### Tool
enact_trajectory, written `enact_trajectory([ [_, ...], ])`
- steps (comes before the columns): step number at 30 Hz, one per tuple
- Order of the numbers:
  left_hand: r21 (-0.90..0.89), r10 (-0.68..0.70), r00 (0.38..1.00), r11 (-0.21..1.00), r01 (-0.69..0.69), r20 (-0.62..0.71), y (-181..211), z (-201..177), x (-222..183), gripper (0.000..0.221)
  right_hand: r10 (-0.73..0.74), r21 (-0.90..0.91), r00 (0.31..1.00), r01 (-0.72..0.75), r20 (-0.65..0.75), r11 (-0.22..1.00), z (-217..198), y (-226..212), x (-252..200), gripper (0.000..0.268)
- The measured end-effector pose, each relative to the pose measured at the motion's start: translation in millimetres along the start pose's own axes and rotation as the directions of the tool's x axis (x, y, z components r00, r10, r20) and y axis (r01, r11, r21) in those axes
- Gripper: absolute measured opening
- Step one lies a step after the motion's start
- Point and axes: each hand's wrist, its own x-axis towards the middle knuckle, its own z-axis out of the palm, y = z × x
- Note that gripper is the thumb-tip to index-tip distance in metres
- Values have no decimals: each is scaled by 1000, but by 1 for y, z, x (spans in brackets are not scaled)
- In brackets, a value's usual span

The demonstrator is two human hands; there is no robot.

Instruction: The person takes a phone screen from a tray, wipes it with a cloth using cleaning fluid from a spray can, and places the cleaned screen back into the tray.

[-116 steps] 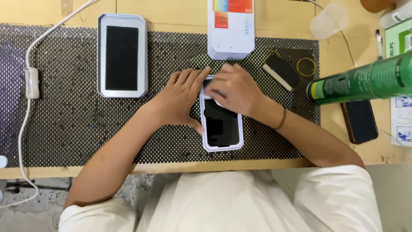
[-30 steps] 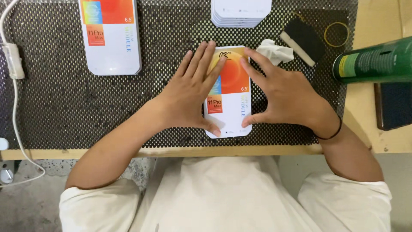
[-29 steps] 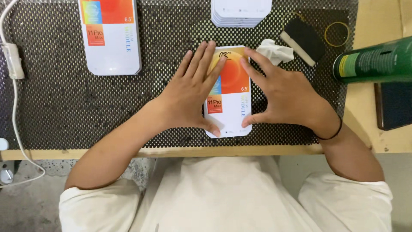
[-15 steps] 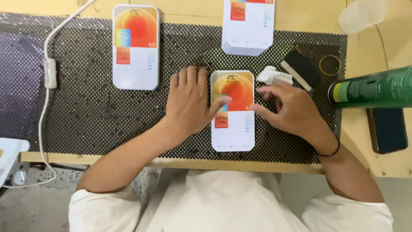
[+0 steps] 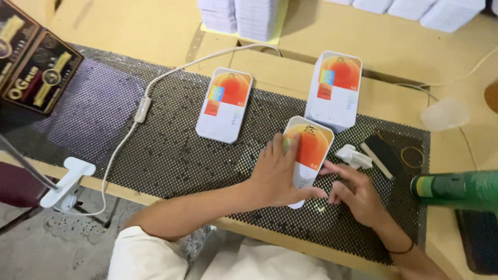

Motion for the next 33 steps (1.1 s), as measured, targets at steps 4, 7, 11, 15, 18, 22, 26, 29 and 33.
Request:
enact_trajectory([
  [4, -98, 63, 979, 992, -83, -192, -17, 24, 5, 128, -97, 14, 990, 96, 106, 995, 5, 5, -1, 74],
  [7, -48, -1, 996, 999, -3, -88, -20, 17, 12, 124, -18, 25, 996, 16, 91, 1000, 8, 0, 0, 66],
  [11, 108, -128, 991, 985, 131, -38, -44, -16, 31, 123, -4, 13, 993, 2, 115, 1000, 11, 2, 1, 69],
  [15, 200, -312, 925, 913, 355, -217, -101, -34, 59, 122, 15, -55, 989, -6, 149, 998, 11, -2, 0, 69],
  [18, 187, -403, 886, 875, 446, -229, -136, -44, 70, 108, -4, -73, 985, 17, 172, 997, 11, -4, 0, 72],
  [22, 118, -514, 858, 852, 509, 6, -141, -59, 73, 106, -55, -46, 976, 66, 210, 997, 8, -1, 1, 70],
  [26, 105, -507, 862, 859, 502, 28, -140, -57, 71, 100, -28, -110, 975, 53, 220, 993, 7, -2, 2, 73],
  [29, 138, -506, 862, 856, 499, 24, -140, -54, 72, 118, -75, -67, 963, 96, 260, 993, 6, 1, 2, 67],
  [33, 202, -562, 827, 809, 552, -10, -137, -48, 72, 129, -64, -96, 961, 93, 267, 991, 6, -4, 2, 66],
])
